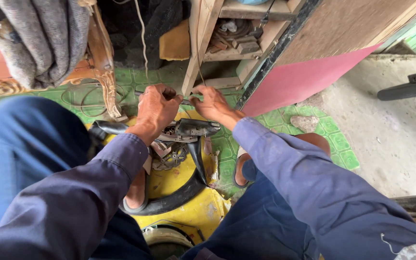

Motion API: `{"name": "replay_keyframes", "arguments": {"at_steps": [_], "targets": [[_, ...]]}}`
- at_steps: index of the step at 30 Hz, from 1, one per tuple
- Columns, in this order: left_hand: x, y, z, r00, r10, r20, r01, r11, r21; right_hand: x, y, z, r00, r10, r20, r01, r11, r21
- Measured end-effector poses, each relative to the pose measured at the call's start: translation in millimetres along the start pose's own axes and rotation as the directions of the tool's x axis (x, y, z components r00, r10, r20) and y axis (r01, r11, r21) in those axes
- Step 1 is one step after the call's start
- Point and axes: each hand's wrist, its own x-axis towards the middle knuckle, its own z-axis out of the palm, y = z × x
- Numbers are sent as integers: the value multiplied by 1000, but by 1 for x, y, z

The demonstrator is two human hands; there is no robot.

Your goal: The person applies a white substance from a bottle onto a bicycle tire inner tube clamped in a manual tire-patching machine, then uses the machine's lever to press the patch onto the tube. The person removes the patched tube from the machine.

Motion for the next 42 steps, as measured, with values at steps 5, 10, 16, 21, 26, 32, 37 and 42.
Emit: {"name": "replay_keyframes", "arguments": {"at_steps": [5,10,16,21,26,32,37,42], "targets": [[43,-29,25,998,47,-51,-37,983,179,14,7,24,987,-112,114,122,989,-80],[107,-62,44,983,85,161,-153,865,478,38,5,39,932,-174,317,194,981,-33],[119,-92,56,947,79,310,-263,743,616,52,11,54,932,-169,321,222,966,-134],[115,-80,49,844,-7,536,-413,628,660,52,12,54,927,-131,353,195,969,-154],[120,-80,51,848,-27,529,-381,661,646,48,10,52,940,-113,322,164,977,-136],[126,-98,50,834,113,541,-446,716,537,45,3,50,946,-36,323,95,981,-168],[131,-105,42,863,42,503,-343,779,524,47,-2,49,948,-134,288,185,970,-157],[133,-112,26,731,90,676,-580,605,546,46,-5,42,933,-97,347,164,972,-171]]}}
